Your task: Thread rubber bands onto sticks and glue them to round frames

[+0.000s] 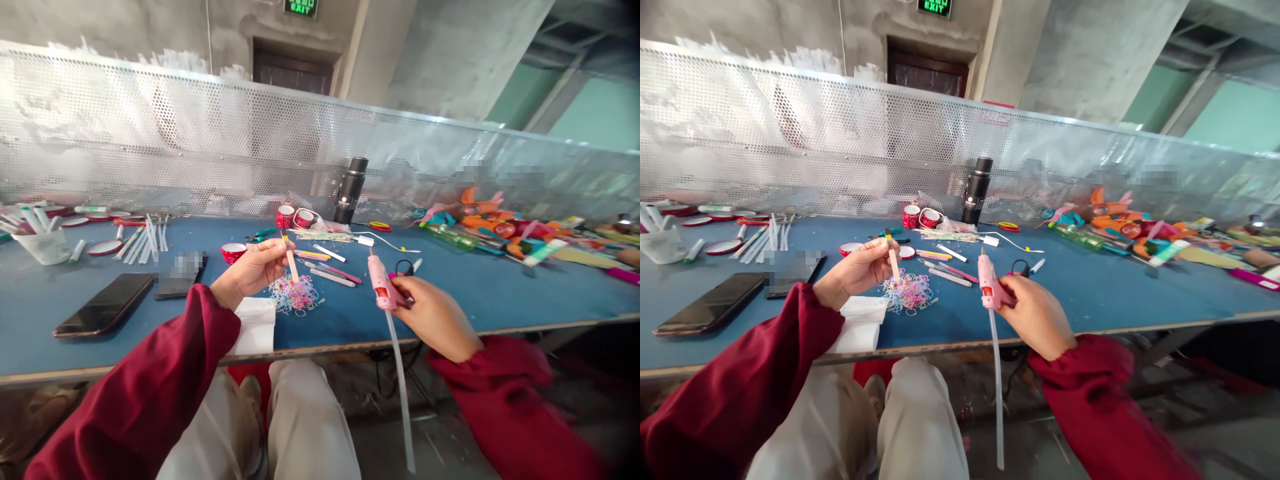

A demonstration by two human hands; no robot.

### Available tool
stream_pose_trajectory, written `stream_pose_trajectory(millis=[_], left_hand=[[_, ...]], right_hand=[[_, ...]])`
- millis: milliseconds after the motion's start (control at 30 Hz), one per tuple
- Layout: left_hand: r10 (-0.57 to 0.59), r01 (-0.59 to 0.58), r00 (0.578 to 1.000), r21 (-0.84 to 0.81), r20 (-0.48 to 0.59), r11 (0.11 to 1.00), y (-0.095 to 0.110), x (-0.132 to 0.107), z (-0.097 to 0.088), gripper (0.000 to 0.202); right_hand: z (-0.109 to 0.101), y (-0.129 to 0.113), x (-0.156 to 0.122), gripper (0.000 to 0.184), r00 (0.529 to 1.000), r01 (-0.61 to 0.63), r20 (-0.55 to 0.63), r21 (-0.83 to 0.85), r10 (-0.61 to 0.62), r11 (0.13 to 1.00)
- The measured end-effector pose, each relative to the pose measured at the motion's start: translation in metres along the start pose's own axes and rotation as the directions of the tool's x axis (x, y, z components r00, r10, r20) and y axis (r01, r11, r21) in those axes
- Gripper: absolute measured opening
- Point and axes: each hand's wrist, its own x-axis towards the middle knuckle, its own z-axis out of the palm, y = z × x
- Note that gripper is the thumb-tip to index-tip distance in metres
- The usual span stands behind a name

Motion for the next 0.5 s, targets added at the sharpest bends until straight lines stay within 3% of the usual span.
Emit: stream_pose_trajectory(millis=[167, 300, 400, 500], left_hand=[[0.017, -0.015, 0.999, -0.05, 0.041, 0.999, 0.001, -0.001, 0.0, 0.02], [0.019, -0.018, 1.0, -0.053, 0.018, 0.998, 0.002, -0.002, 0.001, 0.019], [0.022, -0.02, 1.0, -0.077, 0.021, 0.997, 0.001, -0.001, 0.002, 0.018], [0.02, -0.018, 1.0, -0.091, 0.024, 0.996, 0.002, 0.0, 0.003, 0.02]], right_hand=[[0.009, -0.002, -0.005, 0.019, 0.999, 0.037, 0.032, -0.084, -0.035, 0.996], [-0.002, 0.002, -0.016, 0.03, 0.998, 0.053, 0.043, -0.058, -0.051, 0.997], [-0.023, 0.03, -0.027, 0.038, 0.998, 0.014, 0.067, -0.134, -0.006, 0.991], [-0.044, 0.078, -0.032, 0.035, 0.992, -0.058, 0.077, -0.387, 0.096, 0.92]])
